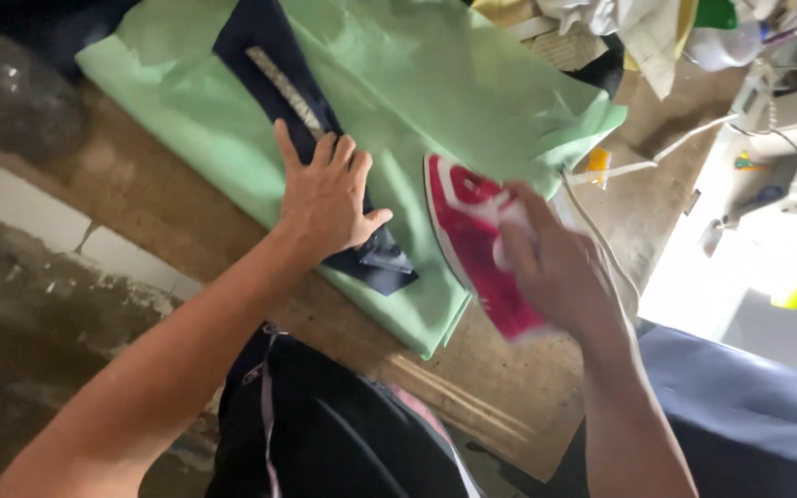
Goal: The person is seen at a sewing machine briefly before moving to a workbench to iron several small pieces of dark blue fabric using a steam iron and a spray bottle.
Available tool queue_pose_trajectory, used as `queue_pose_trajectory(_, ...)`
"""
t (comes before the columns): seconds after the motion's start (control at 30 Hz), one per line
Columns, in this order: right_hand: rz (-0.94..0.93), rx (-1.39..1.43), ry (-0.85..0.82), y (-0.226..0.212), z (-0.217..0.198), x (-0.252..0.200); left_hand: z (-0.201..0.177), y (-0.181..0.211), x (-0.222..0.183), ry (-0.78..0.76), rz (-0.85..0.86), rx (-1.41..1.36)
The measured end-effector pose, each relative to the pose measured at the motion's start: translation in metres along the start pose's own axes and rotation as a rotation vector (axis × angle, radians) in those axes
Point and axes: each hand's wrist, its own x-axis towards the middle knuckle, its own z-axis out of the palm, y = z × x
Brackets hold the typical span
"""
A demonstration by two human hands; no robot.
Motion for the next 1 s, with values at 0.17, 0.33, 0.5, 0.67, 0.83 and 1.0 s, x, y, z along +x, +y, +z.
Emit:
queue_pose_trajectory(0.17, 0.005, 0.003, -0.107, 0.007, 0.040, -0.045, -0.011, -0.002, 0.010, -0.263, -0.014, -0.041)
queue_pose_trajectory(0.33, 0.015, -0.017, -0.191, -0.002, 0.059, -0.052, -0.018, -0.003, 0.013, -0.305, 0.029, -0.006)
queue_pose_trajectory(0.5, -0.002, -0.035, -0.115, -0.013, 0.078, -0.039, -0.018, -0.012, 0.018, -0.354, 0.051, 0.063)
queue_pose_trajectory(0.67, -0.097, -0.171, -0.050, -0.030, 0.073, -0.031, -0.019, -0.036, 0.024, -0.320, 0.168, -0.031)
queue_pose_trajectory(0.83, -0.095, -0.200, 0.003, -0.045, 0.072, -0.017, -0.011, -0.057, 0.034, -0.469, 0.217, -0.065)
queue_pose_trajectory(1.0, -0.059, -0.203, -0.056, -0.053, 0.069, -0.007, -0.023, -0.069, 0.048, -0.583, 0.274, -0.076)
